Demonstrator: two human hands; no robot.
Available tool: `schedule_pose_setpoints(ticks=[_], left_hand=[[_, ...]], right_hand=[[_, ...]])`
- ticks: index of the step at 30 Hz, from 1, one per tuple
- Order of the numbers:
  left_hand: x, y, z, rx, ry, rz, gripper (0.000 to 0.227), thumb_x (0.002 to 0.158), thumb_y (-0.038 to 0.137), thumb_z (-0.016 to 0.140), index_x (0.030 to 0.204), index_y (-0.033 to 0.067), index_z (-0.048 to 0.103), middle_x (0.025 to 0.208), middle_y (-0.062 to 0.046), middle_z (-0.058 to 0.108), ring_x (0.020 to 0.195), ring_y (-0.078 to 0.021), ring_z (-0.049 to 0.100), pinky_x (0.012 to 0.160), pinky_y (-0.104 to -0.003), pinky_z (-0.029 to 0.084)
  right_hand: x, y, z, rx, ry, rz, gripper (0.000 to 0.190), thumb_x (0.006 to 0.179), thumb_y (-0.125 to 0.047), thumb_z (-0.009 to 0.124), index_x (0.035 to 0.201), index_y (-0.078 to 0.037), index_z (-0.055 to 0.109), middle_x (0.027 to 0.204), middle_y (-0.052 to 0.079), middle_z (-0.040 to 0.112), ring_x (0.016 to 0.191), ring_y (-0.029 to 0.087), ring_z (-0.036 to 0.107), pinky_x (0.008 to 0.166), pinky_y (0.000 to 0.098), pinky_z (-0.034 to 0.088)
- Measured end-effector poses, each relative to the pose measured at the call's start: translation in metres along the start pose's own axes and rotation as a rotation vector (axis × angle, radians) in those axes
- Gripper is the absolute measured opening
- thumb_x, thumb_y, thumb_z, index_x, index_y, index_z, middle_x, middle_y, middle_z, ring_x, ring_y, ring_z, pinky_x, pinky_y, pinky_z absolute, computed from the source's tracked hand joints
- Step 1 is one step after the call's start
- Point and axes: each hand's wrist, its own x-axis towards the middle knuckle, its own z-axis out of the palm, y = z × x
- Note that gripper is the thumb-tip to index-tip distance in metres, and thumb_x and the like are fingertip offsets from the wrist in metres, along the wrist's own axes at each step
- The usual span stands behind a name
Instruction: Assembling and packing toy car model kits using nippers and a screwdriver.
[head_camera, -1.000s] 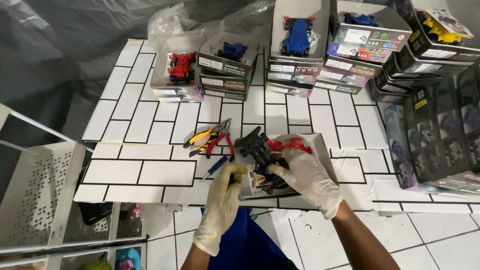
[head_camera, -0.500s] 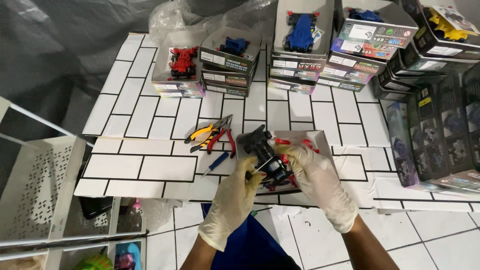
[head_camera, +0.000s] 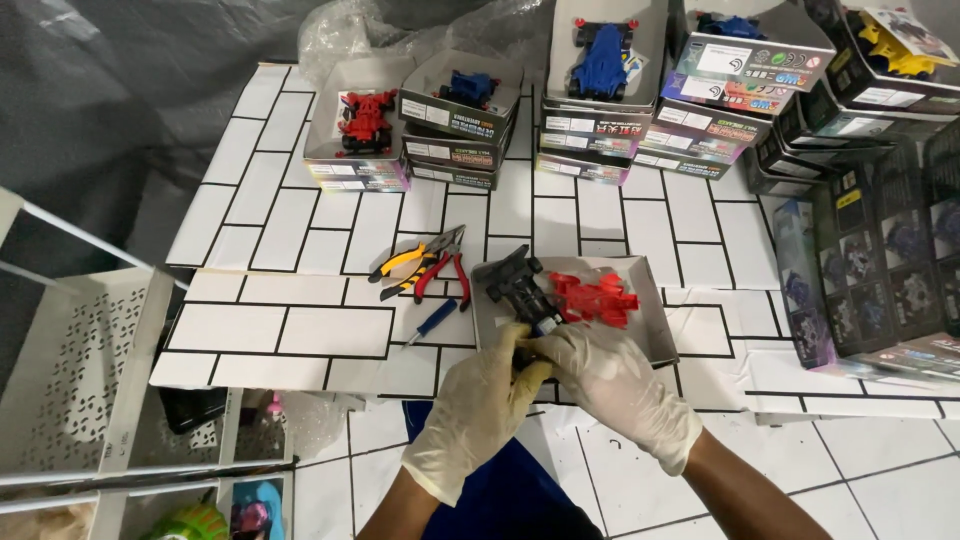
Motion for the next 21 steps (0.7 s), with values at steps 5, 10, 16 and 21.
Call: schedule_pose_setpoints(ticks=[5, 10, 16, 21], left_hand=[[-0.004, -0.013, 0.008, 0.365, -0.001, 0.158, 0.032, 0.099, 0.040, 0.061, 0.107, 0.0092, 0.060, 0.091, -0.008, 0.066, 0.071, -0.0309, 0.066, 0.048, -0.045, 0.052], [-0.009, -0.003, -0.005, 0.492, 0.091, 0.371, 0.039, 0.103, 0.044, 0.057, 0.078, 0.0142, 0.054, 0.063, -0.002, 0.053, 0.051, -0.0214, 0.056, 0.041, -0.038, 0.045], [-0.023, -0.010, -0.036, 0.243, 0.217, 0.135, 0.026, 0.098, 0.035, 0.063, 0.089, 0.0118, 0.056, 0.074, -0.002, 0.061, 0.058, -0.0208, 0.059, 0.047, -0.037, 0.050], [-0.008, -0.002, -0.013, -0.227, -0.015, -0.163, 0.031, 0.096, 0.025, 0.063, 0.126, 0.0157, 0.062, 0.108, -0.006, 0.059, 0.088, -0.0170, 0.065, 0.076, -0.030, 0.063]], right_hand=[[0.008, -0.004, -0.013, -0.060, -0.044, -0.080, 0.022, 0.085, 0.006, 0.070, 0.101, -0.008, 0.063, 0.077, 0.005, 0.058, 0.061, 0.022, 0.058, 0.052, 0.0363, 0.050], [0.000, 0.001, -0.020, -0.085, -0.045, -0.152, 0.021, 0.087, 0.009, 0.069, 0.090, -0.012, 0.066, 0.070, 0.001, 0.057, 0.054, 0.016, 0.053, 0.044, 0.0310, 0.045], [-0.034, 0.054, -0.053, -0.151, -0.168, 0.226, 0.033, 0.095, 0.013, 0.051, 0.098, -0.016, 0.066, 0.068, -0.001, 0.065, 0.040, 0.013, 0.050, 0.035, 0.0232, 0.054], [-0.032, 0.059, -0.035, -0.224, -0.431, 0.417, 0.056, 0.087, 0.002, 0.069, 0.134, -0.028, 0.066, 0.127, 0.012, 0.071, 0.100, 0.027, 0.077, 0.077, 0.0404, 0.067]])
